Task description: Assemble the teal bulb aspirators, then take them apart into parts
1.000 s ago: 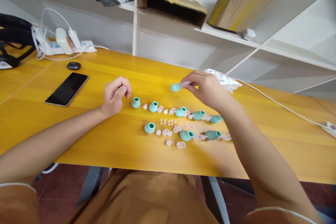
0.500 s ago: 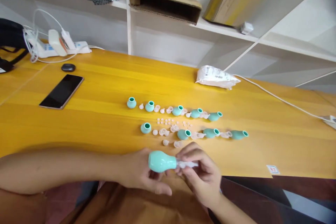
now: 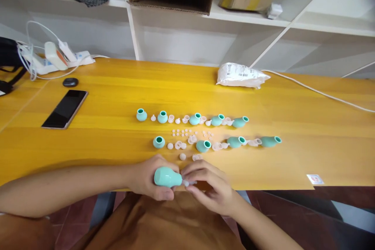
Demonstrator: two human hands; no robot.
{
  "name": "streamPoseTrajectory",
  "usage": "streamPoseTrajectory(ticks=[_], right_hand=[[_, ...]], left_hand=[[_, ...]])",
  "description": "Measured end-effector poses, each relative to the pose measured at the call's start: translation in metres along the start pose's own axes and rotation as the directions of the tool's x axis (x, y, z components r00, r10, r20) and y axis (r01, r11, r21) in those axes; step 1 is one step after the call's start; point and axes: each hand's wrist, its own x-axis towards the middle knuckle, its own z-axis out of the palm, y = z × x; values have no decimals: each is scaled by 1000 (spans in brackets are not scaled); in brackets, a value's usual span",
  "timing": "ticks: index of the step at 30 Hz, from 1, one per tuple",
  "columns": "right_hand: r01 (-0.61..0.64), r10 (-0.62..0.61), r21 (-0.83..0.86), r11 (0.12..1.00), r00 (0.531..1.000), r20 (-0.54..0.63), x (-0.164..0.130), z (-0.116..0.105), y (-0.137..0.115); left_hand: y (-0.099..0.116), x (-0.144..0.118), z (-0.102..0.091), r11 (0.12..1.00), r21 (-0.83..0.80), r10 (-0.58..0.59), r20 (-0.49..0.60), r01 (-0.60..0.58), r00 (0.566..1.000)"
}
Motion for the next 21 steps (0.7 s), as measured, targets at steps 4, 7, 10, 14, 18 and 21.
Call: streamPoseTrajectory(ticks=[4,7,10,14,18,21], right_hand=[[28,-28,-92,995,1000,-1,1,-5,3],[35,-36,-133,991,999,-4,1,-7,3],[36,-36,-132,991,999,4,1,-11,4],[106,-92,-243,964,993,71,-1,-19,4],[220,-191,-409,885,975,111,0,-22,-1],[276,-238,-485,830,961,140,1,-22,-5]], left_hand=[[2,0,1,999,40,-31,-2,31,1000],[3,1,2,997,41,-60,-19,61,998],[3,2,3,995,71,-65,-46,68,997],[4,3,4,988,146,-49,-62,58,997],[5,2,4,982,178,-60,-63,71,996],[5,2,4,980,182,-68,-66,79,995]])
